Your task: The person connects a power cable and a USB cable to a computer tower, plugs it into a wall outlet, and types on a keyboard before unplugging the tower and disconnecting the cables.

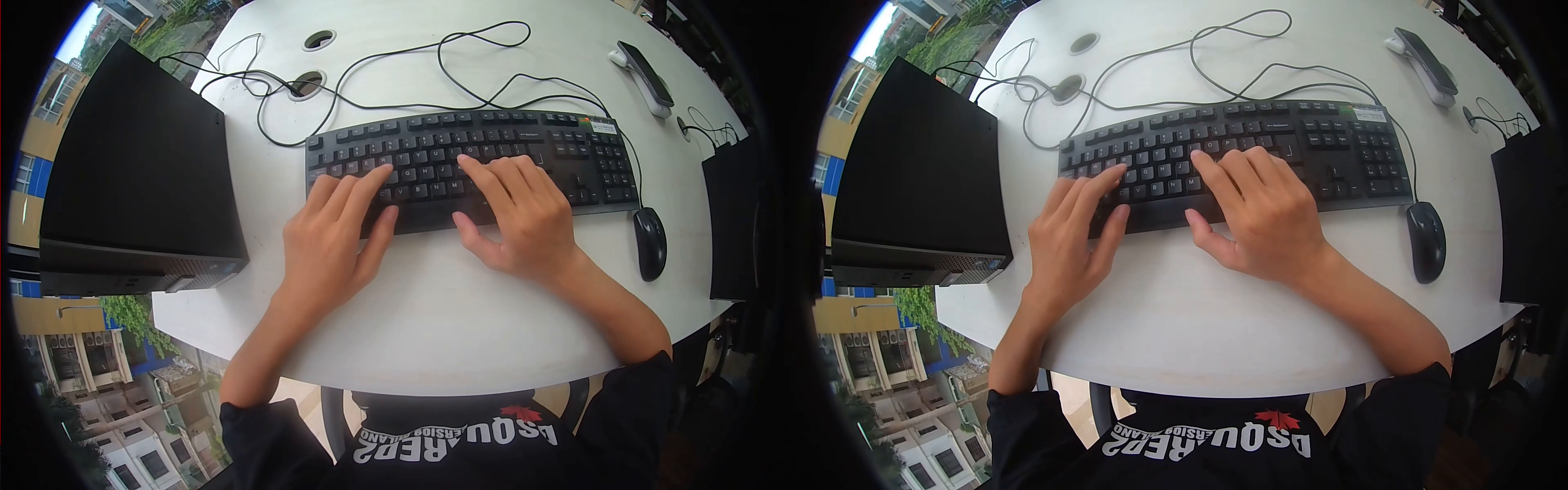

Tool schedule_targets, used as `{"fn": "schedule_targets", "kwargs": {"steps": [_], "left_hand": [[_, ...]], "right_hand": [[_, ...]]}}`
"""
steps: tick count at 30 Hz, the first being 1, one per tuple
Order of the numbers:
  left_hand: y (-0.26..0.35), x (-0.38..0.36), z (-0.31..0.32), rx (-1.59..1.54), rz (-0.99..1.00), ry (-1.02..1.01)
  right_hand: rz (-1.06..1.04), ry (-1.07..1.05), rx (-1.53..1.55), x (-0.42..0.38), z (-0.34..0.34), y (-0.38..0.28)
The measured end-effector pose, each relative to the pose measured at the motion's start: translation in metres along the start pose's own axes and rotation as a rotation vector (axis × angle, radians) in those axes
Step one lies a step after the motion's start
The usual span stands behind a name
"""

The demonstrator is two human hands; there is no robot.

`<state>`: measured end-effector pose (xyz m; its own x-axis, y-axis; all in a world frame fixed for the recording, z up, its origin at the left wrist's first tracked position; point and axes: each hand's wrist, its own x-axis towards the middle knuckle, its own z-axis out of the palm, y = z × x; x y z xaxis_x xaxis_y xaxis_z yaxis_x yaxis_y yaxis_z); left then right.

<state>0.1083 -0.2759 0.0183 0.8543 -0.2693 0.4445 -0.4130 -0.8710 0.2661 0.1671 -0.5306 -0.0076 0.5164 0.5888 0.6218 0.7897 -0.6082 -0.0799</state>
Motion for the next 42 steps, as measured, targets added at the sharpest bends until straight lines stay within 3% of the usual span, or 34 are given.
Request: {"fn": "schedule_targets", "kwargs": {"steps": [3,15,24,35,42], "left_hand": [[0.0,0.0,0.007,0.074,0.079,0.049],[0.003,0.0,0.005,0.022,0.05,0.019],[-0.005,0.0,0.014,-0.151,0.099,0.121],[0.011,0.003,0.024,0.082,0.121,0.058],[0.015,0.001,0.032,0.135,0.112,0.063]], "right_hand": [[-0.01,-0.021,-0.005,-0.001,0.001,0.001],[0.019,-0.003,0.033,-0.001,0.001,0.0],[-0.065,0.061,0.107,-0.002,0.002,0.004],[-0.005,-0.075,0.071,0.003,0.009,-0.008],[0.01,-0.022,0.097,-0.001,0.01,-0.005]]}}
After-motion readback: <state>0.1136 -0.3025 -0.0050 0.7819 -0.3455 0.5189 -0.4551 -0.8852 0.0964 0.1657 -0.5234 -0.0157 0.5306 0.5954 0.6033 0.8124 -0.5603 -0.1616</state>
